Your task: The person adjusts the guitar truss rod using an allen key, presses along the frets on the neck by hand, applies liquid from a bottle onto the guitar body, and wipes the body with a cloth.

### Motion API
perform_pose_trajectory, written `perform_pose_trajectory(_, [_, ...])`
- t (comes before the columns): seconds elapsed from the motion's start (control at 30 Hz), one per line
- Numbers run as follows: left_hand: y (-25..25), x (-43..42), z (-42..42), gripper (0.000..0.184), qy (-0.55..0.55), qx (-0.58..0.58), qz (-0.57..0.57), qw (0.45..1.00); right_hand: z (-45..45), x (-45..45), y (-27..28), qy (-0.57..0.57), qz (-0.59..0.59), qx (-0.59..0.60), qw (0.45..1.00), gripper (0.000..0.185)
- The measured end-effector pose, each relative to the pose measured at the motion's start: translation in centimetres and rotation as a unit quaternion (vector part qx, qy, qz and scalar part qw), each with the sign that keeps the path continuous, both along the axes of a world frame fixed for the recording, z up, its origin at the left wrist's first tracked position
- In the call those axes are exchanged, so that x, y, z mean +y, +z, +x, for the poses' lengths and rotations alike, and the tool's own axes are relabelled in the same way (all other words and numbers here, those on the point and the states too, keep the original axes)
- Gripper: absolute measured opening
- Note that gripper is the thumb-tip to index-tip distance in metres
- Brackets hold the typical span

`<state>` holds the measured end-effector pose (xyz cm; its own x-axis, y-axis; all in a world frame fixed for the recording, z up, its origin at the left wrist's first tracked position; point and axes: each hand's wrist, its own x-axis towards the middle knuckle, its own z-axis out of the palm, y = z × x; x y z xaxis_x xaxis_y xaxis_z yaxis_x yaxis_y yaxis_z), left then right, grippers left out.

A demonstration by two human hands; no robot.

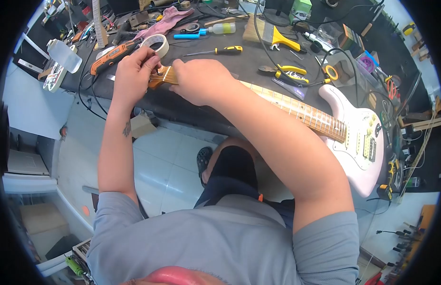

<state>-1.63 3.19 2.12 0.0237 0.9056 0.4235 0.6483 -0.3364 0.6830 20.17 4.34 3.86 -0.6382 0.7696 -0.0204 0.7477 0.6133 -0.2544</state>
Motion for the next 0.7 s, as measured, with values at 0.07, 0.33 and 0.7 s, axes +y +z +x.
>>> perform_pose_trajectory(0.07, [0.1,-0.1,0.0,0.016,0.002,0.000,-0.002,1.000,0.0,0.1,-0.3,0.007,0.009,0.010,1.000,0.049])
perform_pose_trajectory(0.33, [-0.1,0.4,0.2,0.019,0.011,0.003,0.025,1.000,0.1,0.1,-0.6,0.016,0.029,0.024,0.999,0.050])
perform_pose_trajectory(0.7, [0.3,1.4,0.8,0.017,0.033,0.033,0.008,0.999,0.0,0.0,-0.8,0.011,0.032,0.027,0.999,0.049])
